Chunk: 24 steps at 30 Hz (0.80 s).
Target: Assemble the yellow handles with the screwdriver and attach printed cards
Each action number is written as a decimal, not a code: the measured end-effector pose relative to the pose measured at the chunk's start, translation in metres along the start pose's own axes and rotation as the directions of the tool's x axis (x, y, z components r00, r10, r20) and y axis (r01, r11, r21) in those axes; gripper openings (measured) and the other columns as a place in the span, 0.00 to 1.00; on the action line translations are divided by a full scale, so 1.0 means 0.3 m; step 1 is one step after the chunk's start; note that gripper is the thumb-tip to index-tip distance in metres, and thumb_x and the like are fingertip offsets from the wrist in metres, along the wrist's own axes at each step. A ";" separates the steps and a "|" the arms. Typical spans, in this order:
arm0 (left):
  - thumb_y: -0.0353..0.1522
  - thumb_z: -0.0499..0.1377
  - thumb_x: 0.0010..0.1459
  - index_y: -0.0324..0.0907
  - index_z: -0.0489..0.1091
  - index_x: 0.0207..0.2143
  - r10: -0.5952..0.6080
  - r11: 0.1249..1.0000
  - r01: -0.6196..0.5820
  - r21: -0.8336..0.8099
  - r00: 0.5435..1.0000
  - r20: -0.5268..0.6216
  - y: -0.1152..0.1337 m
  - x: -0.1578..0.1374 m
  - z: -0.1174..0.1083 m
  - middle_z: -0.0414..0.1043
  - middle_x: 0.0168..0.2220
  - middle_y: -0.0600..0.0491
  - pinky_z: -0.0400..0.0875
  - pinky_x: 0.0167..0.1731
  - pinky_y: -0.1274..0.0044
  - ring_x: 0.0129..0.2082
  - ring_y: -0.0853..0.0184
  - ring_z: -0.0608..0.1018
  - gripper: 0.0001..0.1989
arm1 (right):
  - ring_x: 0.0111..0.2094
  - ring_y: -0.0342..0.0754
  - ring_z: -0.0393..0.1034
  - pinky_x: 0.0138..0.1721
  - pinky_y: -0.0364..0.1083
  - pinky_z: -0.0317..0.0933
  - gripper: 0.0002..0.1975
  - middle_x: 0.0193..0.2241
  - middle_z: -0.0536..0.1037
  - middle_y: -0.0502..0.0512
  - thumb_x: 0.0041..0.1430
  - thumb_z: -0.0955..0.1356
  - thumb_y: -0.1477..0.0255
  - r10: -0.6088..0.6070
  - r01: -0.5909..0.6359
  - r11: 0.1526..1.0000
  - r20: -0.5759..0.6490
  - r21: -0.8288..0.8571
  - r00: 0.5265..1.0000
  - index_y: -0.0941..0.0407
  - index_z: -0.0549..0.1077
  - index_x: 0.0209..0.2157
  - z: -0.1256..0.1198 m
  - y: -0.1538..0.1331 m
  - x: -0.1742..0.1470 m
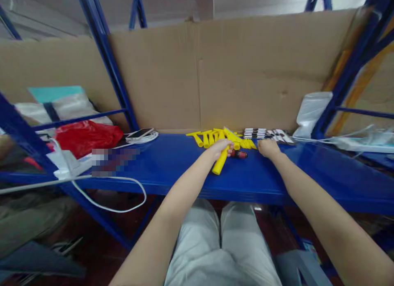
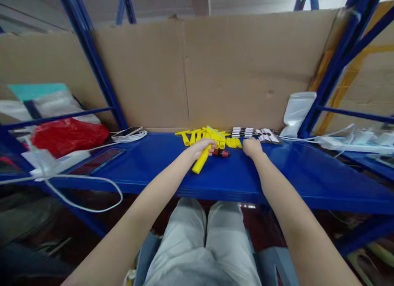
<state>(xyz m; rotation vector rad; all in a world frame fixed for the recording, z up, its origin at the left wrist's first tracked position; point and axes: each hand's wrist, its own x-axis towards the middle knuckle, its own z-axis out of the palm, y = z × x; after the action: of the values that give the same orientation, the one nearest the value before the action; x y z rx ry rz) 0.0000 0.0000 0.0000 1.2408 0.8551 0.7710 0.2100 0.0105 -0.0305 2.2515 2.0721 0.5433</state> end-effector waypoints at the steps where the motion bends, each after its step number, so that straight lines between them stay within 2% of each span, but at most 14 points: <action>1: 0.19 0.46 0.57 0.42 0.53 0.24 0.001 1.000 -0.001 0.003 1.000 0.001 0.000 0.000 -0.001 0.55 0.16 0.62 0.50 0.12 0.84 0.10 0.79 0.57 0.13 | 0.51 0.61 0.69 0.48 0.52 0.62 0.19 0.44 0.76 0.72 0.62 0.56 0.78 0.000 0.000 1.000 0.002 0.002 1.000 0.67 0.74 0.45 0.001 0.002 0.002; 6: 0.19 0.46 0.57 0.42 0.53 0.25 0.001 1.000 -0.001 0.008 1.000 -0.001 0.001 0.002 -0.003 0.55 0.16 0.62 0.50 0.13 0.84 0.11 0.79 0.57 0.12 | 0.52 0.60 0.68 0.48 0.50 0.62 0.19 0.46 0.75 0.74 0.59 0.58 0.80 -0.017 0.016 0.999 0.019 0.033 1.000 0.69 0.73 0.46 0.011 0.005 0.013; 10: 0.19 0.46 0.57 0.42 0.53 0.25 -0.005 1.000 0.005 0.005 1.000 -0.002 0.001 0.003 -0.005 0.55 0.16 0.62 0.49 0.13 0.84 0.11 0.79 0.57 0.12 | 0.50 0.59 0.69 0.47 0.49 0.62 0.17 0.44 0.76 0.74 0.56 0.59 0.83 -0.012 0.011 0.996 0.010 0.093 1.000 0.67 0.75 0.43 0.023 0.010 0.025; 12: 0.20 0.46 0.57 0.43 0.53 0.25 -0.006 1.000 0.006 0.003 1.000 0.001 0.001 0.004 -0.006 0.55 0.17 0.62 0.50 0.13 0.84 0.11 0.78 0.57 0.11 | 0.48 0.58 0.71 0.46 0.49 0.62 0.15 0.41 0.77 0.72 0.54 0.60 0.83 -0.009 0.017 0.985 -0.045 0.171 0.999 0.65 0.76 0.38 0.026 0.016 0.032; 14: 0.20 0.47 0.56 0.43 0.53 0.26 -0.007 1.000 0.007 0.002 1.000 0.001 0.000 0.006 -0.006 0.55 0.17 0.62 0.50 0.13 0.85 0.11 0.78 0.58 0.11 | 0.43 0.55 0.72 0.44 0.48 0.63 0.12 0.37 0.78 0.68 0.53 0.61 0.82 0.005 0.043 0.943 -0.142 0.329 0.990 0.61 0.75 0.34 0.028 0.021 0.040; 16: 0.20 0.47 0.57 0.42 0.54 0.26 -0.009 1.000 0.009 0.006 1.000 0.002 -0.001 0.006 -0.004 0.55 0.16 0.62 0.51 0.13 0.85 0.11 0.78 0.57 0.11 | 0.37 0.52 0.72 0.40 0.47 0.64 0.07 0.32 0.78 0.61 0.52 0.63 0.79 0.042 0.104 0.826 -0.244 0.554 0.969 0.58 0.72 0.30 0.025 0.019 0.044; 18: 0.20 0.47 0.57 0.42 0.54 0.25 -0.008 1.000 0.008 0.016 1.000 0.002 -0.001 0.006 -0.001 0.55 0.16 0.62 0.50 0.13 0.85 0.11 0.79 0.57 0.11 | 0.31 0.48 0.70 0.36 0.47 0.65 0.01 0.28 0.76 0.56 0.50 0.66 0.75 0.076 0.190 0.626 -0.302 0.757 0.950 0.56 0.69 0.28 0.018 0.005 0.042; 21: 0.20 0.46 0.57 0.42 0.55 0.25 0.004 0.999 -0.004 0.033 1.000 0.000 -0.002 0.003 0.003 0.55 0.16 0.62 0.50 0.12 0.85 0.10 0.79 0.57 0.11 | 0.27 0.45 0.66 0.32 0.46 0.65 0.10 0.25 0.72 0.51 0.46 0.70 0.68 0.079 0.282 0.298 -0.318 0.912 0.945 0.54 0.64 0.26 -0.001 -0.037 0.027; 22: 0.20 0.47 0.57 0.42 0.55 0.25 0.009 0.999 -0.009 0.039 1.000 0.002 -0.002 0.002 0.004 0.56 0.16 0.62 0.51 0.12 0.85 0.10 0.79 0.57 0.11 | 0.27 0.44 0.65 0.32 0.46 0.64 0.12 0.24 0.71 0.50 0.44 0.71 0.66 0.067 0.290 0.216 -0.311 0.932 0.948 0.54 0.64 0.26 -0.008 -0.053 0.020; 24: 0.20 0.47 0.57 0.41 0.55 0.25 0.018 0.998 -0.018 0.054 1.000 0.011 -0.002 -0.001 0.005 0.56 0.16 0.62 0.51 0.12 0.85 0.10 0.79 0.58 0.11 | 0.26 0.44 0.64 0.32 0.47 0.64 0.17 0.24 0.70 0.49 0.40 0.73 0.62 0.038 0.296 0.118 -0.302 0.948 0.952 0.54 0.63 0.26 -0.020 -0.082 0.008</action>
<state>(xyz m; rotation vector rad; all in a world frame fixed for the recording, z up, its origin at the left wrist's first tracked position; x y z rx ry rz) 0.0013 -0.0011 -0.0003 1.3011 0.8625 0.7593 0.1848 0.0141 -0.0306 2.3431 3.3902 -1.1090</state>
